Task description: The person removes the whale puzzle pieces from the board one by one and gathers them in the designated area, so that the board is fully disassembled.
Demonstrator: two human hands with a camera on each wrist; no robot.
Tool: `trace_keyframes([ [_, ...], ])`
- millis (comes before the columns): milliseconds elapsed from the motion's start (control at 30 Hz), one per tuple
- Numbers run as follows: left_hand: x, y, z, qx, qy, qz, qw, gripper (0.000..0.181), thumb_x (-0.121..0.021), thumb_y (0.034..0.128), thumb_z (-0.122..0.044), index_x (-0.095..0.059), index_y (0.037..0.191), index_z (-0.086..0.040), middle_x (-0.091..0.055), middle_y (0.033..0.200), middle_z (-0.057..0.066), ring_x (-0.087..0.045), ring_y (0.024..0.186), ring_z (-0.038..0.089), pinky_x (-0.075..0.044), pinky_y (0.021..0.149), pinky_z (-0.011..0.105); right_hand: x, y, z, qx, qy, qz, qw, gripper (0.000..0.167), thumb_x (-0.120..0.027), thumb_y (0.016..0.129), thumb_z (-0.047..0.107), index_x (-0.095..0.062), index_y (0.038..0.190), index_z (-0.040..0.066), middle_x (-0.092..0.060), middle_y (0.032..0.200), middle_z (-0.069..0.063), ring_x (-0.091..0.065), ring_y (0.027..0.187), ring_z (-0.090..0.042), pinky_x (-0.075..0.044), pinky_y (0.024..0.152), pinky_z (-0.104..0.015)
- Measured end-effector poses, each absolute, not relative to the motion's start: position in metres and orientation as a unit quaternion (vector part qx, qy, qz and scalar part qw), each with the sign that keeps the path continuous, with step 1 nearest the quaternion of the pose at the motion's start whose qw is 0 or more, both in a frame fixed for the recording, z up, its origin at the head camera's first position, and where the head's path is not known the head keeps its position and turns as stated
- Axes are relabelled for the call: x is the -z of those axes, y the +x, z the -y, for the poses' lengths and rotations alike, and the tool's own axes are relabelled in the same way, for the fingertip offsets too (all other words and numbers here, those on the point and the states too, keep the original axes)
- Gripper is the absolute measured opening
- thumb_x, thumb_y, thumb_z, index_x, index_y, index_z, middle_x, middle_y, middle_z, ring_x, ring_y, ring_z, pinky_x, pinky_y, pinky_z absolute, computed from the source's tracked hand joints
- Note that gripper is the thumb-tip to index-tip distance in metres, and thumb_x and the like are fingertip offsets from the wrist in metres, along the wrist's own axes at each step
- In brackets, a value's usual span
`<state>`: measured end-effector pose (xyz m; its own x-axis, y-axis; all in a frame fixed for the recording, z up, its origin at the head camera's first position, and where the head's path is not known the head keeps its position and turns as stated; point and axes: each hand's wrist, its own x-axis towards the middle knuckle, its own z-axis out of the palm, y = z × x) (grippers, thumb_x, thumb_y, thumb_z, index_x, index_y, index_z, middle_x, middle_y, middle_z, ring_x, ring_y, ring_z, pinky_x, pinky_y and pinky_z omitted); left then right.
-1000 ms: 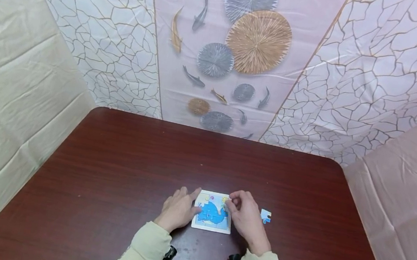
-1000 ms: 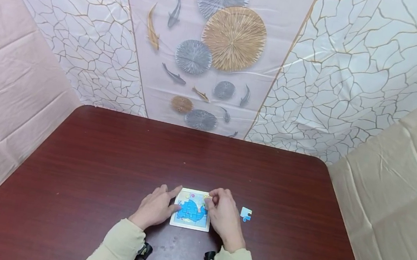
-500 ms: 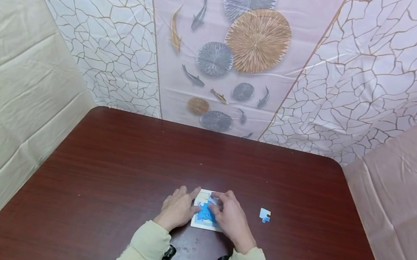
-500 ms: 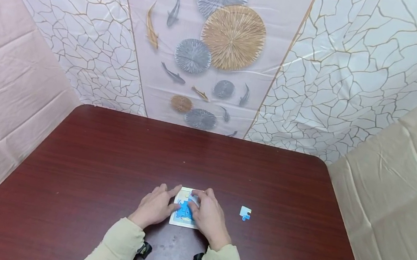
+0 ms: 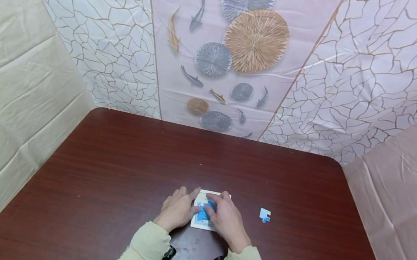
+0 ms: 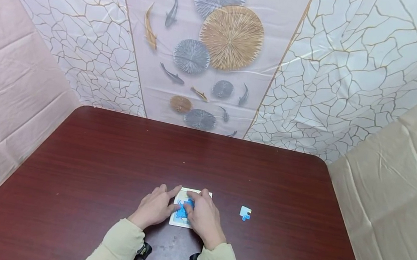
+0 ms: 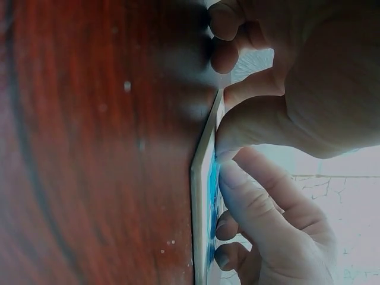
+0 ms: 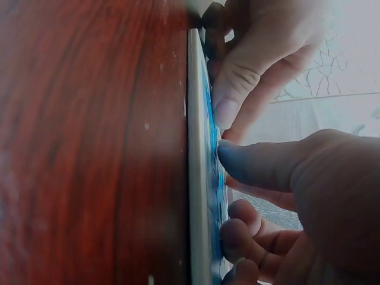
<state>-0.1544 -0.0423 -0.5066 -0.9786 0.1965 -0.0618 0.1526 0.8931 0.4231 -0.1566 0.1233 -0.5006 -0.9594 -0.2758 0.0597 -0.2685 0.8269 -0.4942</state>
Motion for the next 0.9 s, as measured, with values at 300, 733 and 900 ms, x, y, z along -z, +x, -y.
trace_keyframes([
  [300, 0.506, -0.155, 0.042, -0.216, 0.086, -0.971, 0.054, 0.060, -0.068, 0.0906, -0.038, -0.050, 0.144, -0.019, -0.049, 0.094, 0.010, -0.044, 0.077, 0.023, -0.038, 0.063, 0.036, 0.500, -0.158, -0.122, 0.256, -0.133, -0.957, 0.013, 0.042, -0.071, 0.090, 0.024, -0.063, 0.128, 0.009, -0.053, 0.096, -0.002, -0.046, 0.070, -0.011, -0.044, 0.067, -0.032],
  [733, 0.507, -0.155, 0.043, -0.219, 0.088, -0.970, 0.053, 0.060, -0.068, 0.0901, -0.038, -0.051, 0.144, -0.018, -0.049, 0.094, 0.009, -0.045, 0.077, 0.023, -0.039, 0.063, 0.036, 0.497, -0.166, -0.121, 0.244, -0.142, -0.959, 0.023, 0.034, -0.071, 0.090, 0.021, -0.062, 0.119, 0.006, -0.050, 0.082, 0.002, -0.046, 0.064, -0.010, -0.040, 0.057, -0.029],
  [900, 0.507, -0.154, 0.042, -0.222, 0.087, -0.970, 0.047, 0.060, -0.069, 0.0893, -0.038, -0.052, 0.143, -0.017, -0.050, 0.094, 0.010, -0.047, 0.080, 0.025, -0.041, 0.064, 0.038, 0.498, -0.171, -0.122, 0.253, -0.141, -0.957, 0.028, 0.028, -0.070, 0.090, 0.020, -0.062, 0.114, 0.007, -0.050, 0.079, 0.003, -0.047, 0.064, -0.011, -0.041, 0.058, -0.031],
])
